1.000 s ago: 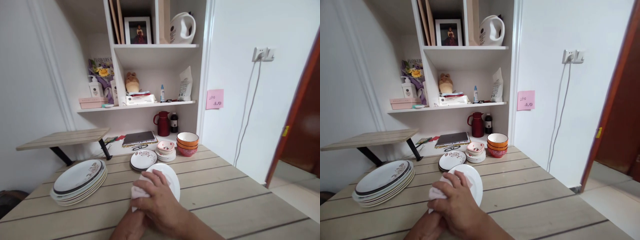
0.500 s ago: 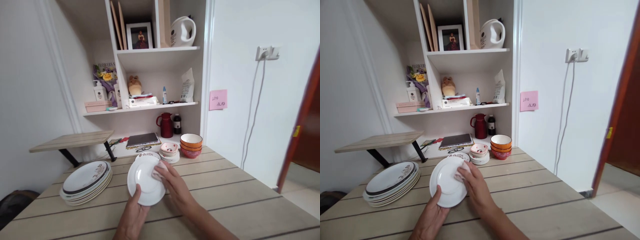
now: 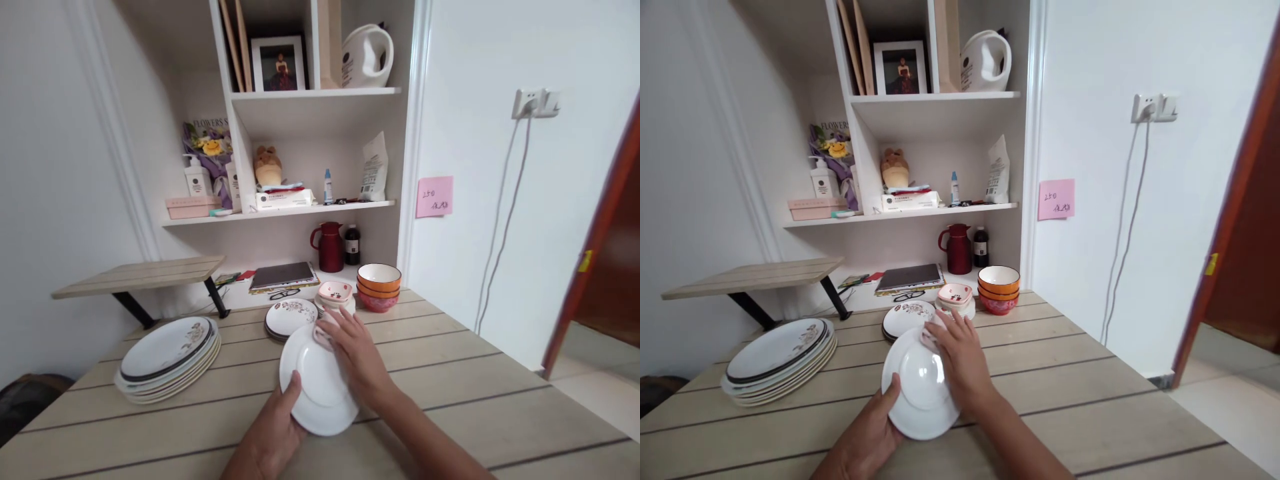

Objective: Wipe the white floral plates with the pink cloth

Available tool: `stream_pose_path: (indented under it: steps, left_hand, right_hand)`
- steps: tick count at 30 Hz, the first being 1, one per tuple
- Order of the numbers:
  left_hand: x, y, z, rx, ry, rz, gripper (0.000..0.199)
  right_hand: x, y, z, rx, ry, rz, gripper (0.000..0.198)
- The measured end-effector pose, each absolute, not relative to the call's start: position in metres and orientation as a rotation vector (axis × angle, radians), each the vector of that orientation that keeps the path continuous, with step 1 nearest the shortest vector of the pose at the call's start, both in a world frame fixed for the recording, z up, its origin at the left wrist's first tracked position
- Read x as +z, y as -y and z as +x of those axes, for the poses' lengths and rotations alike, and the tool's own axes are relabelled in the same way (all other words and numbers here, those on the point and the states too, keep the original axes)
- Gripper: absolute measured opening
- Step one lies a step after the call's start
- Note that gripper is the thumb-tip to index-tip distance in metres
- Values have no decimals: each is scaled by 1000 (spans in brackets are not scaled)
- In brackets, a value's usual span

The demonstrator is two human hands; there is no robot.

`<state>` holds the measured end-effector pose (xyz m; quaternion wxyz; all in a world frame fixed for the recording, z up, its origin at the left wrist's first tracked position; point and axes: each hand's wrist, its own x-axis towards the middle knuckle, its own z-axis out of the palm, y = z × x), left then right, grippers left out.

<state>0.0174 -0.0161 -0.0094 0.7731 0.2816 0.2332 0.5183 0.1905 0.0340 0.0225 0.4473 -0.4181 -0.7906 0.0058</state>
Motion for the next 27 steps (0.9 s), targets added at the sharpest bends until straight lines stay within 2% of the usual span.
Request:
stream_pose_path:
  steps: [5,12,16,21,27]
  left_hand:
    - [-6,25,20,1024,-621,682,55]
    - [-20,22,20,1021,-424,777,41]
    - [-19,24,20,1000,-491,744,33]
    - [-10,23,21,1061,-511,646,43]
    - [-11,10,13,1299,-224,569,47]
  right_hand:
    - [14,-38,193,148,1839,-1021,37]
    - [43,5,161,-41,2252,-744,30]
    - [47,7,166,-31,2326,-763,36]
    - [34,-15,182,-31,2143,-894,40]
    - [22,-20,182,-35,2111,-831,41]
